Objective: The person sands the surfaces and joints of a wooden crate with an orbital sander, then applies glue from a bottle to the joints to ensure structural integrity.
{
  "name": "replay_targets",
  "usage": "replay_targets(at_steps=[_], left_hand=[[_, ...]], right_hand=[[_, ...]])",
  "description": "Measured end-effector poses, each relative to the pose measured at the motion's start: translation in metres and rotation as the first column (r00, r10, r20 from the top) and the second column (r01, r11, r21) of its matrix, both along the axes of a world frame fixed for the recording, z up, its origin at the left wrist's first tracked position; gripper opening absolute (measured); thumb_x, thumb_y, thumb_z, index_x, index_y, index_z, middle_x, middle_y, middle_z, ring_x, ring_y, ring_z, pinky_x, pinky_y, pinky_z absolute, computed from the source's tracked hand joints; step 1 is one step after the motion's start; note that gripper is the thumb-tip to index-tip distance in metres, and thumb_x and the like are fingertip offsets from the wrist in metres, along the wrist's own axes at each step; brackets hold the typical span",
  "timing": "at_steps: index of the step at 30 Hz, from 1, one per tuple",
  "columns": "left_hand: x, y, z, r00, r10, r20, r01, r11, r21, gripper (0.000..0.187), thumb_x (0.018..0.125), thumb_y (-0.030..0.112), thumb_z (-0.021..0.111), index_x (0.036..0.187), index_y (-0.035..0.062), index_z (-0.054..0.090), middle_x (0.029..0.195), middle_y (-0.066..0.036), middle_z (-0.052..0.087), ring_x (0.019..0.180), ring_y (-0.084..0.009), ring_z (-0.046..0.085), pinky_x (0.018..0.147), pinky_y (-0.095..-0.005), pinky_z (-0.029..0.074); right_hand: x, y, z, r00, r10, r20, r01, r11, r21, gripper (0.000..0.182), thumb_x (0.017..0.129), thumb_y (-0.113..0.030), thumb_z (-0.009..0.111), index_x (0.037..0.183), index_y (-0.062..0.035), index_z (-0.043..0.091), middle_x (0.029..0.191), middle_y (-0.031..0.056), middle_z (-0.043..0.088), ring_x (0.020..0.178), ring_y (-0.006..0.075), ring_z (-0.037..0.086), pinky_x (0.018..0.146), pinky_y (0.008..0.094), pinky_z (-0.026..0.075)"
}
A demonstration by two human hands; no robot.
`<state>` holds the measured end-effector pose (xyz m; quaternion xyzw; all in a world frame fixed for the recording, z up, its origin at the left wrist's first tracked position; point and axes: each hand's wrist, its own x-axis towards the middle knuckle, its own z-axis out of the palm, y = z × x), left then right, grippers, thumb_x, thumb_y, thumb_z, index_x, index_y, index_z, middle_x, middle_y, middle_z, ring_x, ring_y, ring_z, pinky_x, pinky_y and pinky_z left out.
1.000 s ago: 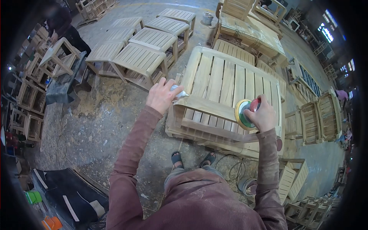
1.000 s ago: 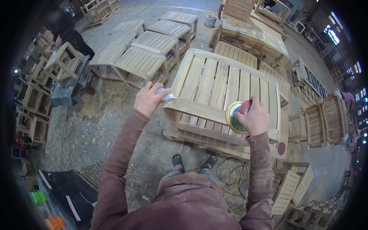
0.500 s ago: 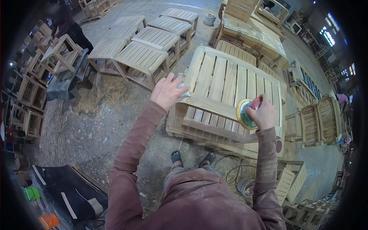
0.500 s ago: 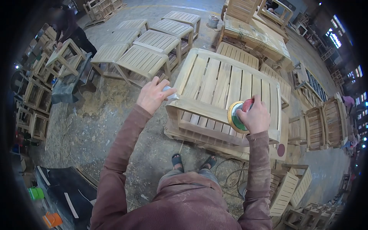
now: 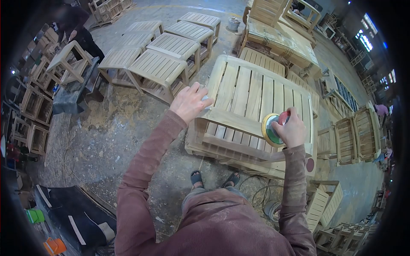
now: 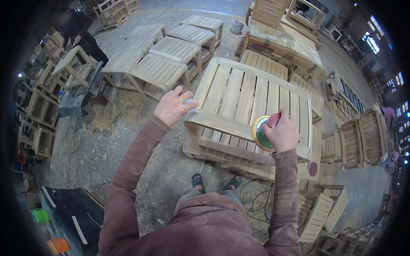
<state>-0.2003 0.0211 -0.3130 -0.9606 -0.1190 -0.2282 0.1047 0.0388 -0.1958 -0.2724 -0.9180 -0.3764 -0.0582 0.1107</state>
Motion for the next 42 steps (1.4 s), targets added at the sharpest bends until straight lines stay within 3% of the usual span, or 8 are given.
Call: replay_targets(at_steps=[17, 20, 22, 23, 25, 29, 34, 42], left_hand=[[-0.009, 0.008, -0.008, 0.997, 0.072, 0.006, -0.068, 0.967, -0.245, 0.043, 0.062, 0.015, 0.074, 0.103, 0.0216, 0.063, 0.094, 0.002, 0.055, 0.089, -0.0203, 0.051, 0.076, -0.032, 0.049], [-0.029, 0.008, -0.031, 0.984, 0.16, 0.075, -0.091, 0.823, -0.56, 0.043, 0.063, 0.009, 0.075, 0.103, 0.0173, 0.064, 0.102, 0.0, 0.057, 0.092, -0.0178, 0.054, 0.079, -0.0304, 0.049], [-0.037, 0.012, -0.071, 0.919, 0.222, 0.325, 0.213, 0.413, -0.885, 0.039, 0.072, 0.008, 0.072, 0.108, 0.0107, 0.058, 0.102, -0.005, 0.058, 0.095, -0.0187, 0.055, 0.081, -0.0309, 0.048], [-0.034, 0.013, -0.092, 0.913, 0.229, 0.337, 0.22, 0.419, -0.881, 0.039, 0.072, 0.008, 0.072, 0.108, 0.0107, 0.058, 0.102, -0.005, 0.058, 0.095, -0.0187, 0.055, 0.081, -0.0309, 0.048], [-0.017, 0.006, -0.139, 0.782, 0.448, 0.434, 0.457, 0.063, -0.887, 0.039, 0.077, -0.004, 0.064, 0.112, 0.0047, 0.049, 0.115, -0.006, 0.055, 0.102, -0.0121, 0.052, 0.087, -0.0286, 0.044], [0.031, -0.005, -0.185, 0.431, 0.83, 0.354, 0.671, -0.033, -0.741, 0.034, 0.091, 0.017, 0.055, 0.118, 0.0043, 0.04, 0.104, -0.004, 0.053, 0.095, -0.0126, 0.052, 0.084, -0.0274, 0.043], [0.053, -0.009, -0.207, 0.136, 0.904, 0.405, 0.854, 0.1, -0.51, 0.035, 0.093, 0.027, 0.052, 0.117, 0.0038, 0.043, 0.104, -0.004, 0.051, 0.095, -0.0111, 0.048, 0.085, -0.0282, 0.039], [0.055, -0.003, -0.217, 0.099, 0.883, 0.459, 0.688, 0.273, -0.673, 0.037, 0.092, 0.032, 0.054, 0.112, 0.0031, 0.045, 0.102, -0.006, 0.049, 0.092, -0.0151, 0.047, 0.081, -0.0309, 0.04]], right_hand=[[0.003, -0.001, 0.001, 1.0, 0.002, -0.008, -0.002, 1.0, 0.015, 0.053, 0.06, -0.031, 0.075, 0.103, -0.0094, 0.052, 0.091, 0.0151, 0.059, 0.082, 0.0328, 0.061, 0.071, 0.0416, 0.051], [0.008, -0.004, 0.004, 0.996, 0.084, -0.041, -0.083, 0.996, 0.037, 0.053, 0.058, -0.029, 0.074, 0.103, -0.0103, 0.055, 0.091, 0.0156, 0.059, 0.082, 0.0329, 0.06, 0.072, 0.041, 0.05], [0.017, -0.005, 0.004, 0.956, 0.261, -0.132, -0.255, 0.965, 0.063, 0.052, 0.055, -0.026, 0.073, 0.103, -0.0112, 0.057, 0.091, 0.0162, 0.058, 0.082, 0.033, 0.06, 0.072, 0.0405, 0.05], [0.014, 0.003, 0.006, 0.955, 0.27, -0.119, -0.264, 0.962, 0.064, 0.052, 0.055, -0.026, 0.073, 0.103, -0.0112, 0.057, 0.091, 0.0162, 0.058, 0.082, 0.033, 0.06, 0.072, 0.0405, 0.05], [-0.007, 0.021, 0.005, 0.895, 0.409, -0.176, -0.412, 0.911, 0.022, 0.052, 0.056, -0.027, 0.071, 0.104, -0.0113, 0.057, 0.091, 0.0173, 0.057, 0.081, 0.0343, 0.06, 0.072, 0.0413, 0.05], [-0.08, 0.088, 0.014, 0.82, 0.513, -0.254, -0.53, 0.848, 0.001, 0.046, 0.063, -0.028, 0.068, 0.104, -0.0098, 0.057, 0.088, 0.0201, 0.056, 0.082, 0.0372, 0.059, 0.073, 0.0434, 0.05], [-0.115, 0.174, -0.017, 0.751, 0.642, -0.157, -0.64, 0.765, 0.069, 0.029, 0.072, -0.023, 0.06, 0.096, -0.0076, 0.053, 0.088, 0.0229, 0.056, 0.076, 0.0392, 0.06, 0.068, 0.0461, 0.051], [-0.118, 0.201, -0.014, 0.784, 0.621, -0.022, -0.619, 0.784, 0.054, 0.023, 0.077, -0.022, 0.056, 0.094, -0.006, 0.054, 0.087, 0.0262, 0.055, 0.075, 0.0405, 0.06, 0.067, 0.0463, 0.051]])
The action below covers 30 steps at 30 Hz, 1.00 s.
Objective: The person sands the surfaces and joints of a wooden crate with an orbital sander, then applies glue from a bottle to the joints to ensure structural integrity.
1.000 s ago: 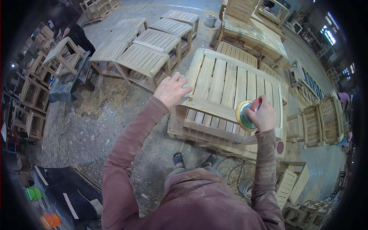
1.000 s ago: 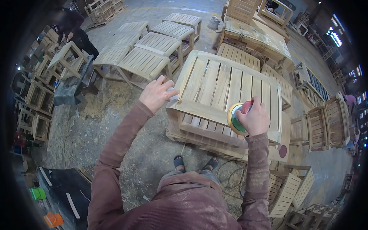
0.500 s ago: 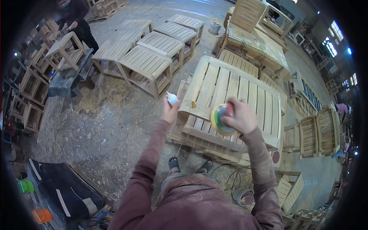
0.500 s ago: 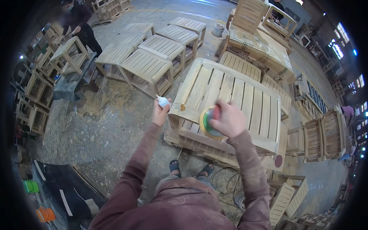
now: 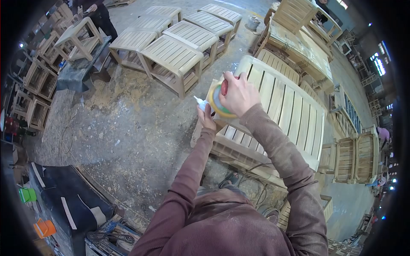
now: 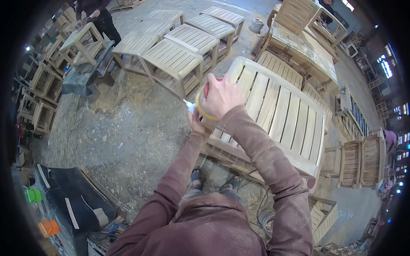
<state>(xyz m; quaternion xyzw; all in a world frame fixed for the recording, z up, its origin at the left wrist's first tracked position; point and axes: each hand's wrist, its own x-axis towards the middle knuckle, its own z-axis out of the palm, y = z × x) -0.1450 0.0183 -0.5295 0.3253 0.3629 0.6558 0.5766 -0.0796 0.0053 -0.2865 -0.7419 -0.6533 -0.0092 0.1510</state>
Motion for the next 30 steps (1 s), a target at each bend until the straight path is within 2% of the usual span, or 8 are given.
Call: replay_targets(at_steps=[3, 5, 8, 13, 14, 21, 26, 30], left_hand=[[0.0, -0.006, 0.002, 0.998, -0.007, 0.062, 0.014, 0.993, -0.119, 0.042, 0.091, 0.033, 0.054, 0.117, 0.0013, 0.044, 0.106, -0.009, 0.049, 0.095, -0.0171, 0.048, 0.083, -0.0321, 0.04], [-0.005, -0.007, 0.006, 0.999, -0.042, -0.02, 0.04, 0.995, -0.092, 0.046, 0.092, 0.033, 0.053, 0.122, -0.0006, 0.041, 0.11, -0.011, 0.049, 0.098, -0.0193, 0.048, 0.086, -0.0325, 0.04], [0.004, 0.0, 0.008, 0.997, -0.025, 0.079, 0.032, 0.996, -0.088, 0.047, 0.093, 0.031, 0.051, 0.124, -0.0017, 0.04, 0.113, -0.013, 0.05, 0.098, -0.02, 0.049, 0.086, -0.0321, 0.04], [-0.005, -0.007, 0.005, 0.998, -0.031, -0.054, 0.025, 0.994, -0.105, 0.049, 0.092, 0.032, 0.053, 0.127, 0.0009, 0.037, 0.114, -0.012, 0.049, 0.099, -0.0187, 0.048, 0.085, -0.0323, 0.04], [-0.002, -0.01, 0.018, 0.992, -0.012, 0.123, 0.035, 0.982, -0.183, 0.049, 0.092, 0.031, 0.053, 0.128, 0.0018, 0.037, 0.114, -0.011, 0.049, 0.099, -0.0181, 0.048, 0.085, -0.0319, 0.04], [-0.002, -0.007, 0.016, 0.998, 0.012, 0.054, -0.007, 0.995, -0.098, 0.043, 0.092, 0.031, 0.052, 0.122, 0.0016, 0.04, 0.108, -0.008, 0.049, 0.094, -0.017, 0.049, 0.078, -0.0311, 0.044], [0.003, 0.002, -0.01, 0.996, 0.0, 0.086, 0.0, 1.0, -0.006, 0.039, 0.092, 0.031, 0.053, 0.117, 0.0025, 0.043, 0.103, -0.007, 0.051, 0.091, -0.0165, 0.05, 0.078, -0.031, 0.043], [0.0, -0.006, 0.01, 0.991, -0.015, 0.131, 0.034, 0.989, -0.143, 0.04, 0.092, 0.031, 0.052, 0.118, 0.0022, 0.042, 0.105, -0.008, 0.051, 0.092, -0.0172, 0.05, 0.078, -0.0321, 0.043]], right_hand=[[0.004, 0.007, -0.005, 0.998, -0.058, 0.0, 0.058, 0.998, -0.002, 0.022, 0.078, -0.02, 0.055, 0.093, -0.005, 0.053, 0.086, 0.0265, 0.055, 0.074, 0.0402, 0.06, 0.067, 0.0457, 0.051], [0.01, 0.011, -0.007, 0.998, -0.02, 0.065, 0.015, 0.998, 0.069, 0.026, 0.078, -0.025, 0.056, 0.097, -0.007, 0.052, 0.085, 0.0262, 0.055, 0.067, 0.0404, 0.059, 0.064, 0.0461, 0.051], [0.006, -0.007, -0.003, 0.999, 0.013, 0.049, -0.015, 0.999, 0.045, 0.026, 0.078, -0.024, 0.056, 0.097, -0.0073, 0.053, 0.083, 0.0246, 0.055, 0.069, 0.0395, 0.06, 0.063, 0.0452, 0.052], [0.019, -0.004, -0.004, 0.996, -0.093, 0.016, 0.092, 0.993, 0.073, 0.022, 0.077, -0.021, 0.056, 0.092, -0.0053, 0.053, 0.083, 0.0261, 0.054, 0.07, 0.0403, 0.061, 0.063, 0.0483, 0.051], [0.016, -0.014, -0.006, 0.998, -0.064, 0.007, 0.063, 0.995, 0.078, 0.023, 0.077, -0.022, 0.055, 0.093, -0.0055, 0.053, 0.084, 0.0263, 0.054, 0.07, 0.0406, 0.061, 0.063, 0.0481, 0.052], [0.023, -0.01, -0.004, 0.992, -0.126, 0.026, 0.124, 0.99, 0.069, 0.022, 0.077, -0.021, 0.054, 0.092, -0.0052, 0.053, 0.086, 0.0256, 0.054, 0.07, 0.0406, 0.061, 0.063, 0.0468, 0.052], [0.003, -0.025, 0.0, 1.0, -0.029, 0.001, 0.029, 0.998, 0.063, 0.022, 0.078, -0.021, 0.053, 0.093, -0.0042, 0.053, 0.086, 0.0264, 0.055, 0.073, 0.041, 0.062, 0.064, 0.0473, 0.051], [0.018, 0.003, -0.015, 0.991, -0.132, -0.011, 0.133, 0.989, 0.067, 0.024, 0.078, -0.024, 0.054, 0.095, -0.0065, 0.054, 0.087, 0.0252, 0.056, 0.074, 0.0395, 0.061, 0.067, 0.0457, 0.051]])
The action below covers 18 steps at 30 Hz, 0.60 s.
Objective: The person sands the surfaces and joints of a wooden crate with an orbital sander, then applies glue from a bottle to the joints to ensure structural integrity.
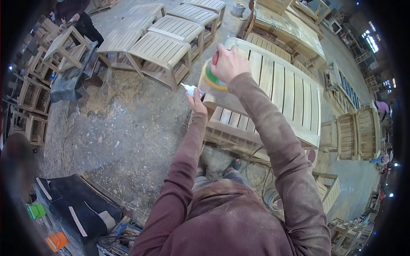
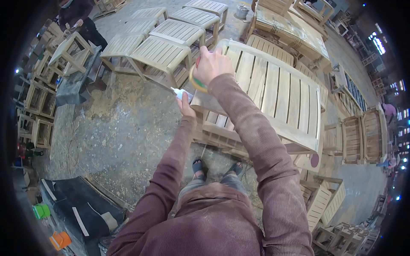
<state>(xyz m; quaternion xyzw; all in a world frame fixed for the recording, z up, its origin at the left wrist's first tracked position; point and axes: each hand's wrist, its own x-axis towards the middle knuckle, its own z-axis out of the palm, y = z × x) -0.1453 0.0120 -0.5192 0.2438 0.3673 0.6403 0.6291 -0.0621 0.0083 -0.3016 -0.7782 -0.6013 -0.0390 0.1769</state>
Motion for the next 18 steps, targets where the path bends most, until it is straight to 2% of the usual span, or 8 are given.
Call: replay_targets(at_steps=[3, 6, 8, 10, 12, 15, 16, 18], left_hand=[[-0.006, 0.002, 0.0, 0.989, -0.027, -0.147, 0.037, 0.997, 0.064, 0.04, 0.092, 0.031, 0.052, 0.118, 0.0018, 0.041, 0.106, -0.008, 0.051, 0.093, -0.0176, 0.05, 0.078, -0.0322, 0.044], [-0.005, 0.002, 0.0, 0.997, -0.038, -0.065, 0.041, 0.998, 0.047, 0.04, 0.092, 0.031, 0.052, 0.117, 0.0015, 0.042, 0.105, -0.009, 0.051, 0.092, -0.0181, 0.05, 0.079, -0.0319, 0.043], [-0.005, 0.003, -0.007, 0.995, -0.032, -0.092, 0.037, 0.998, 0.054, 0.04, 0.092, 0.031, 0.052, 0.116, 0.0014, 0.042, 0.104, -0.009, 0.051, 0.092, -0.0183, 0.051, 0.079, -0.0318, 0.043], [-0.005, 0.003, -0.003, 0.99, -0.033, -0.135, 0.042, 0.997, 0.065, 0.04, 0.092, 0.032, 0.051, 0.116, 0.0009, 0.042, 0.105, -0.01, 0.05, 0.092, -0.0187, 0.051, 0.079, -0.0322, 0.043], [-0.004, -0.001, 0.007, 0.996, -0.044, -0.082, 0.048, 0.998, 0.042, 0.04, 0.093, 0.032, 0.051, 0.117, 0.0009, 0.042, 0.105, -0.01, 0.05, 0.092, -0.0186, 0.05, 0.079, -0.0323, 0.043], [-0.002, 0.0, -0.001, 0.998, -0.025, -0.064, 0.027, 0.999, 0.034, 0.04, 0.093, 0.031, 0.051, 0.118, 0.0013, 0.042, 0.106, -0.01, 0.05, 0.092, -0.0183, 0.05, 0.079, -0.0322, 0.043], [0.0, 0.003, -0.004, 0.995, 0.001, -0.097, 0.005, 0.998, 0.056, 0.04, 0.093, 0.031, 0.05, 0.118, 0.0017, 0.042, 0.106, -0.01, 0.05, 0.092, -0.0181, 0.05, 0.078, -0.032, 0.043], [-0.002, 0.001, 0.001, 0.996, -0.003, -0.087, 0.008, 0.999, 0.054, 0.04, 0.093, 0.031, 0.051, 0.118, 0.0018, 0.042, 0.106, -0.01, 0.049, 0.091, -0.0179, 0.049, 0.078, -0.0317, 0.043]], right_hand=[[-0.007, -0.027, 0.015, 0.999, -0.049, 0.006, 0.05, 0.997, -0.051, 0.026, 0.076, -0.026, 0.057, 0.094, -0.0079, 0.053, 0.087, 0.023, 0.056, 0.076, 0.0373, 0.061, 0.069, 0.0448, 0.051], [-0.006, -0.076, 0.019, 0.995, 0.075, -0.058, -0.081, 0.991, -0.11, 0.033, 0.073, -0.028, 0.06, 0.099, -0.0089, 0.054, 0.089, 0.0211, 0.057, 0.077, 0.0363, 0.061, 0.07, 0.0435, 0.051], [0.008, -0.108, 0.019, 0.999, -0.03, -0.045, 0.028, 0.998, -0.048, 0.044, 0.068, -0.032, 0.065, 0.105, -0.0101, 0.054, 0.091, 0.0182, 0.057, 0.077, 0.0357, 0.061, 0.07, 0.042, 0.051], [0.033, -0.144, 0.022, 0.992, -0.122, -0.041, 0.117, 0.987, -0.106, 0.044, 0.068, -0.03, 0.065, 0.106, -0.0135, 0.053, 0.096, 0.0179, 0.057, 0.082, 0.0337, 0.062, 0.07, 0.0418, 0.052], [0.066, -0.176, 0.019, 0.975, -0.224, 0.016, 0.224, 0.972, -0.068, 0.048, 0.066, -0.031, 0.068, 0.108, -0.0125, 0.054, 0.097, 0.0175, 0.057, 0.082, 0.0332, 0.062, 0.071, 0.0423, 0.052], [0.089, -0.214, 0.017, 0.939, -0.341, 0.047, 0.339, 0.94, 0.047, 0.044, 0.065, -0.021, 0.069, 0.106, -0.0109, 0.057, 0.095, 0.0172, 0.057, 0.08, 0.0318, 0.062, 0.069, 0.0394, 0.052], [0.084, -0.224, 0.016, 0.929, -0.356, 0.096, 0.346, 0.932, 0.109, 0.042, 0.065, -0.017, 0.069, 0.104, -0.0103, 0.058, 0.095, 0.0165, 0.057, 0.08, 0.0313, 0.061, 0.068, 0.0384, 0.052], [0.039, -0.239, 0.014, 0.974, -0.165, 0.156, 0.144, 0.98, 0.137, 0.038, 0.063, -0.011, 0.069, 0.1, -0.0099, 0.06, 0.093, 0.0154, 0.056, 0.079, 0.03, 0.061, 0.064, 0.0374, 0.052]])
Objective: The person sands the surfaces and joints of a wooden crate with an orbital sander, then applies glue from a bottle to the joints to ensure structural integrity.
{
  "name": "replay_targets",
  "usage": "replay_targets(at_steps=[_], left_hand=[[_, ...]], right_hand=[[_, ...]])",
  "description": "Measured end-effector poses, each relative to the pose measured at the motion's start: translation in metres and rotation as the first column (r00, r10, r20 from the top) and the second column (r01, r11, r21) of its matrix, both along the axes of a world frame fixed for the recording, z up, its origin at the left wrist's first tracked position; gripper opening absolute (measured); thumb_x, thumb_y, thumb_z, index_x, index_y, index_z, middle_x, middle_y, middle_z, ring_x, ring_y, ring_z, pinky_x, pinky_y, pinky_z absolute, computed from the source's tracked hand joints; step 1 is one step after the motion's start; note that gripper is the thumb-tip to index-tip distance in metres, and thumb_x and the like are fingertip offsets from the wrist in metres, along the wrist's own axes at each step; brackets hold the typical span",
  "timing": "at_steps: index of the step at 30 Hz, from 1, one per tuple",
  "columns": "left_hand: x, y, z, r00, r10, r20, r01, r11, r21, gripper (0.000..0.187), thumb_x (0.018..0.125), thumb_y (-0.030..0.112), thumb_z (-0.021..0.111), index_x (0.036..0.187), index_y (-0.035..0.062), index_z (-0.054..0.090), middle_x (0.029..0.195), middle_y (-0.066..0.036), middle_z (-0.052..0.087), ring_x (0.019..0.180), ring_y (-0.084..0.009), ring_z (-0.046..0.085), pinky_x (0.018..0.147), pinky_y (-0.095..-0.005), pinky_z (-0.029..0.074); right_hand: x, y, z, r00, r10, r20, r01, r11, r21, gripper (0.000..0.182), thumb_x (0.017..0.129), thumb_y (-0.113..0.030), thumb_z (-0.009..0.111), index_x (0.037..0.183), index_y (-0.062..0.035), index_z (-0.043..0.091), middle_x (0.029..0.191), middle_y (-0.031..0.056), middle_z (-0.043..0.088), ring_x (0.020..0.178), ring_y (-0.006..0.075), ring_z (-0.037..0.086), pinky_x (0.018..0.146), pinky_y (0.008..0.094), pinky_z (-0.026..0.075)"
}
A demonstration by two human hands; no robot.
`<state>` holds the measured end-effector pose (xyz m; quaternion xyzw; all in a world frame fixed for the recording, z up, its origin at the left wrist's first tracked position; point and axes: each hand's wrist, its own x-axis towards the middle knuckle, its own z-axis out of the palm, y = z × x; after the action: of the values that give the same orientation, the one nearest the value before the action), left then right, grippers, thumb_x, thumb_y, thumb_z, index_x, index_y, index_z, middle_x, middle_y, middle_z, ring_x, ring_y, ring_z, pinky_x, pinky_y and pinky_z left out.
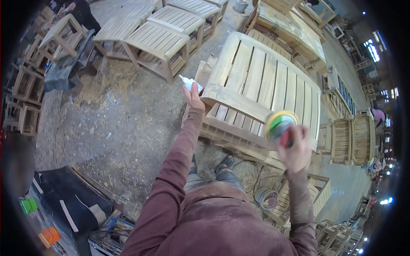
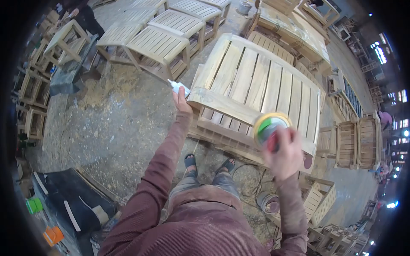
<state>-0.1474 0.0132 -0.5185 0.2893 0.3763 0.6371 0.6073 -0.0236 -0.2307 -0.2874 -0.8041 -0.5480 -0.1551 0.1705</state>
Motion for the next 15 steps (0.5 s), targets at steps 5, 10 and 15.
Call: replay_targets(at_steps=[5, 10, 15], left_hand=[[-0.002, -0.001, 0.002, 0.999, -0.026, -0.043, 0.027, 0.999, 0.035, 0.039, 0.093, 0.03, 0.051, 0.116, 0.0007, 0.043, 0.101, -0.008, 0.051, 0.089, -0.0167, 0.049, 0.077, -0.0316, 0.043], [-0.003, -0.003, 0.011, 1.0, -0.031, -0.007, 0.03, 0.999, -0.038, 0.043, 0.092, 0.032, 0.052, 0.118, -0.0001, 0.042, 0.101, -0.009, 0.051, 0.084, -0.0165, 0.051, 0.071, -0.0304, 0.046], [-0.002, -0.005, 0.009, 1.0, 0.008, -0.022, -0.009, 0.999, -0.041, 0.046, 0.092, 0.032, 0.052, 0.122, 0.0002, 0.039, 0.102, -0.009, 0.049, 0.085, -0.0174, 0.052, 0.072, -0.0317, 0.047]], right_hand=[[-0.051, 0.002, -0.086, 0.781, 0.366, -0.506, -0.512, 0.839, -0.184, 0.049, 0.059, -0.019, 0.074, 0.106, -0.013, 0.059, 0.098, 0.0153, 0.053, 0.085, 0.0329, 0.06, 0.068, 0.0401, 0.053], [-0.022, 0.087, -0.256, 0.885, -0.068, -0.46, -0.24, 0.78, -0.578, 0.051, 0.069, -0.028, 0.064, 0.115, -0.0095, 0.049, 0.109, 0.0192, 0.052, 0.098, 0.037, 0.057, 0.078, 0.0463, 0.049], [-0.024, 0.147, -0.308, 0.899, 0.006, -0.438, -0.248, 0.832, -0.497, 0.042, 0.074, -0.03, 0.058, 0.109, -0.0074, 0.055, 0.107, 0.0224, 0.054, 0.096, 0.0373, 0.058, 0.078, 0.0458, 0.05]])
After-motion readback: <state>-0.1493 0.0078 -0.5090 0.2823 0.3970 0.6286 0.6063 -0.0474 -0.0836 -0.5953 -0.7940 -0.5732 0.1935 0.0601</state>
